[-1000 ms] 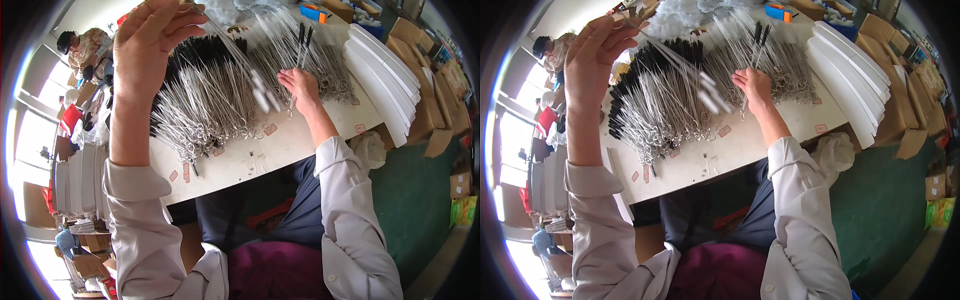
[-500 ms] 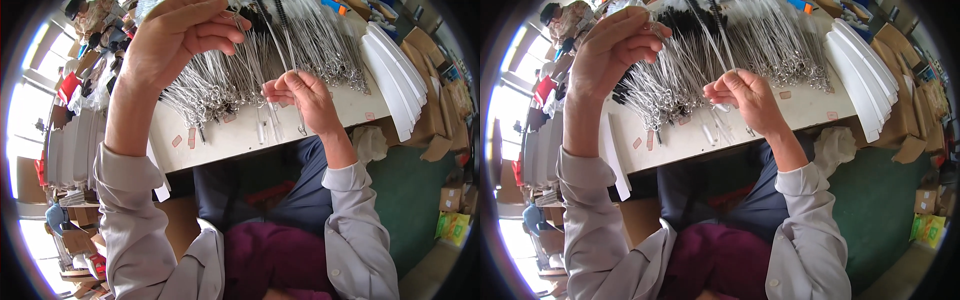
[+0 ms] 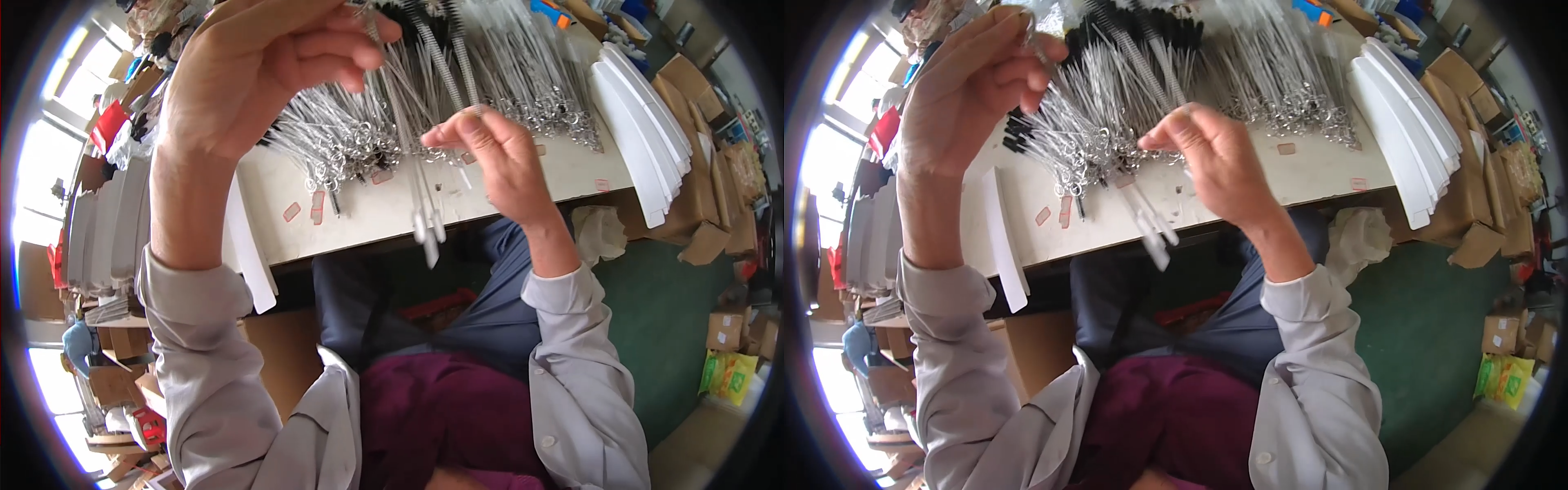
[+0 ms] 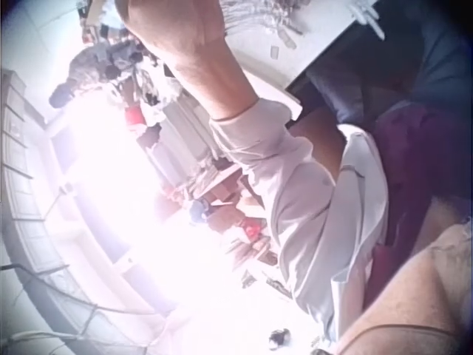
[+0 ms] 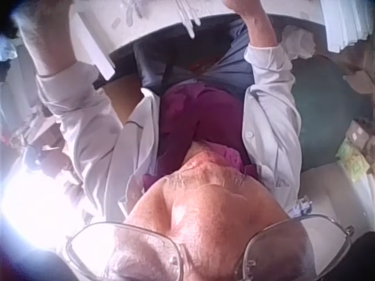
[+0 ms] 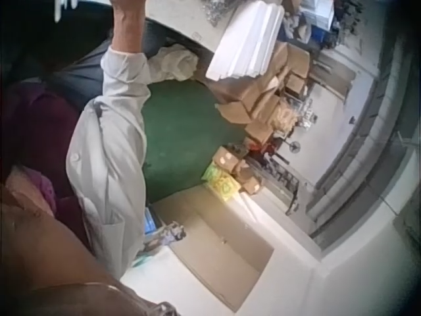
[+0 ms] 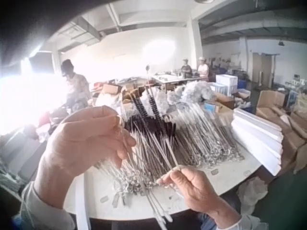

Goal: Manually assembling metal wire components with cardboard sleeves and organizing them for packaging.

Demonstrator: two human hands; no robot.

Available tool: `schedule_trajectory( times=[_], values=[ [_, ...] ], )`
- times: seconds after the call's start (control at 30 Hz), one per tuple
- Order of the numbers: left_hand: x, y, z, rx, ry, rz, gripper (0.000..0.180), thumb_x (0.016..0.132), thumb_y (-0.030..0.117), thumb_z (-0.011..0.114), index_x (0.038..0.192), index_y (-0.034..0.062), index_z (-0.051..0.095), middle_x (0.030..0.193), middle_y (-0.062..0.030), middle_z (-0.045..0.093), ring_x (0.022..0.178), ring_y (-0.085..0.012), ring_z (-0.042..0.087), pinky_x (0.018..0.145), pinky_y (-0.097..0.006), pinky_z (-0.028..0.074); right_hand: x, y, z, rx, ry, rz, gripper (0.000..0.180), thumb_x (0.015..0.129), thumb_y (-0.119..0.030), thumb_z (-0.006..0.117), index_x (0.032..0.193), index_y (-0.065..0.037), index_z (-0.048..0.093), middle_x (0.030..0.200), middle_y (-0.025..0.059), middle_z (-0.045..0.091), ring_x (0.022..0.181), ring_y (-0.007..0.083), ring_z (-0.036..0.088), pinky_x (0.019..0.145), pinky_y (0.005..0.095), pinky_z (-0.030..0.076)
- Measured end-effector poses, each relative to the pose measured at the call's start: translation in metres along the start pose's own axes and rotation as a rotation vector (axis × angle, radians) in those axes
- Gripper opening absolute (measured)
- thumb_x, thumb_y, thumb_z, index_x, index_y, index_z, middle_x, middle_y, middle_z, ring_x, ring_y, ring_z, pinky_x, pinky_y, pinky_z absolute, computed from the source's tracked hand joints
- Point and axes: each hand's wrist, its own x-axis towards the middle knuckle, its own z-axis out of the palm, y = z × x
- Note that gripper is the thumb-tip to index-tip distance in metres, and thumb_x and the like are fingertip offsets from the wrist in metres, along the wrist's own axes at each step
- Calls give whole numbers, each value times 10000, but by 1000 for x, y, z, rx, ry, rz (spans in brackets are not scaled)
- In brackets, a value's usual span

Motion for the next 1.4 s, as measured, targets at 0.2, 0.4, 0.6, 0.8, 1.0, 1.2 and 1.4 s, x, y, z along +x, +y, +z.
schedule_trajectory(
  times=[0.2,0.4,0.6,0.8,1.0,1.2,1.4],
  values=[
    [-19,-15,-1,130,100,-38,239,1081,220,508,1154,4,582,1019,-207,706,743,-176,699,644,-276,568,-13,-6,38,539,-290,327,354,1116,-278,469,1067,36,625,1053,189,731,946,279,750,867,399,620],
    [-32,-45,-16,230,163,-52,183,1065,220,552,1064,39,573,1007,-143,702,803,-141,704,688,-268,573,-50,10,57,798,-241,615,377,1127,-284,429,1151,44,612,988,206,733,792,273,756,718,379,634],
    [-49,-79,-43,475,231,-35,110,1037,117,582,1021,11,605,896,-75,664,767,-118,666,691,-273,561,-74,25,53,597,-234,632,367,1127,-274,441,1164,36,633,868,148,724,610,171,681,552,283,558],
    [-64,-106,-46,632,298,-23,47,1014,9,557,996,-21,587,829,-60,643,727,-120,641,679,-266,537,-92,26,49,349,-194,609,382,1118,-320,478,1112,12,668,743,63,661,541,91,577,508,235,481],
    [-80,-125,-42,760,374,114,21,979,11,607,962,5,597,763,-52,650,666,-97,625,624,-268,519,-101,34,50,168,-220,612,405,1120,-341,478,1114,12,677,683,-5,536,568,60,457,541,236,404],
    [-96,-139,-41,734,423,79,32,971,16,621,976,12,590,770,-70,656,687,-129,650,663,-287,536,-109,41,65,29,-158,475,336,1103,-295,531,1196,-13,688,710,-13,481,657,71,427,589,248,398],
    [-122,-144,-25,1070,339,224,69,937,10,647,989,39,613,794,-139,672,708,-328,697,623,-378,544,-110,45,66,-63,-158,482,291,1100,-239,533,1205,-18,691,713,-11,526,640,76,472,599,262,429]
  ],
)
